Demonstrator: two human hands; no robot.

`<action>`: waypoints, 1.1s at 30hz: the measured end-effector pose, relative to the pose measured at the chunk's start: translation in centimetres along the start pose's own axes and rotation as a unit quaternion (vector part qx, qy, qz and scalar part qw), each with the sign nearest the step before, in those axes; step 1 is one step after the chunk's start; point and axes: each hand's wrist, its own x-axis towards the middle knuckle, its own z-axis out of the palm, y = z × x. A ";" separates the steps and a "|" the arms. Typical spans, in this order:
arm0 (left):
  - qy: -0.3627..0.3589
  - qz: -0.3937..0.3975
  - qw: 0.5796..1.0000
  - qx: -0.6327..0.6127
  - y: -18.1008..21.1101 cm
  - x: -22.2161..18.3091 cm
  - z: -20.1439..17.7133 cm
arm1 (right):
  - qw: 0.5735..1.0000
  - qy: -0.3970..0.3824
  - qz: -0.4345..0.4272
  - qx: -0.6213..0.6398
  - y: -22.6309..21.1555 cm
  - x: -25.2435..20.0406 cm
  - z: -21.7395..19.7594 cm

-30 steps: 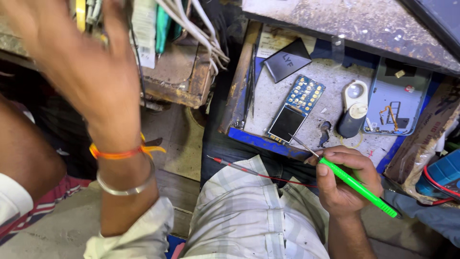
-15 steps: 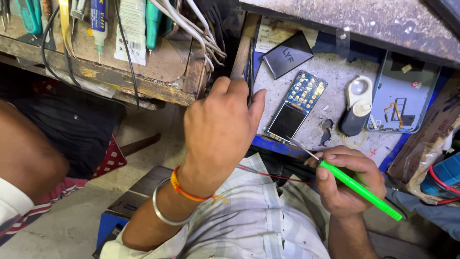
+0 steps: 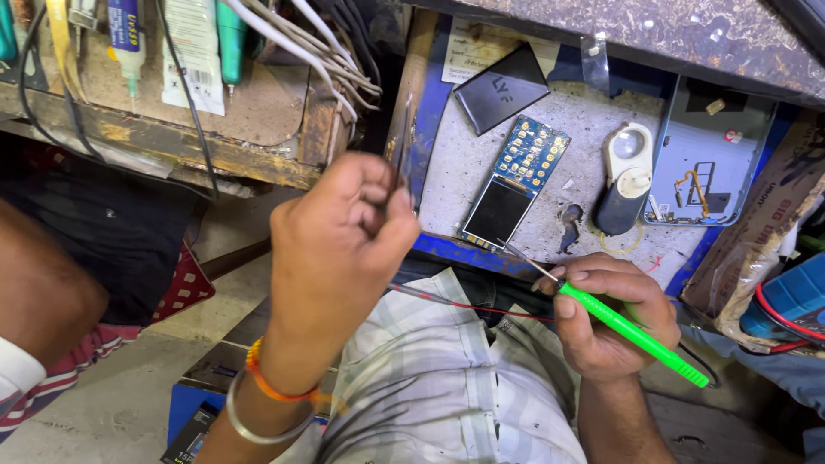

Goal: The person solders components on a mobile phone circuit board using a soldering iron and tweezers while seated at a workbench.

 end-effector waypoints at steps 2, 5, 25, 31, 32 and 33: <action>-0.050 -0.081 0.988 -0.120 -1.1 -0.8 -0.6 | 1.000 0.001 0.002 0.008 0.0 0.0 0.0; -0.117 -0.148 0.932 -0.311 -3.4 -2.0 -1.0 | 1.000 0.003 0.004 0.015 0.1 -0.1 0.0; -0.129 0.165 0.970 -0.122 -5.2 -4.1 -0.4 | 0.998 0.020 0.029 0.047 0.6 -0.4 0.4; -0.079 0.144 0.966 -0.202 -8.0 -5.2 1.5 | 0.998 0.028 0.032 0.037 0.5 -0.3 0.7; -0.079 0.143 0.966 -0.202 -8.4 -5.5 1.8 | 0.999 0.027 0.026 0.032 0.6 -0.3 0.6; -0.073 0.136 0.966 -0.208 -8.7 -5.7 2.0 | 0.999 0.026 0.022 0.029 0.7 -0.2 0.6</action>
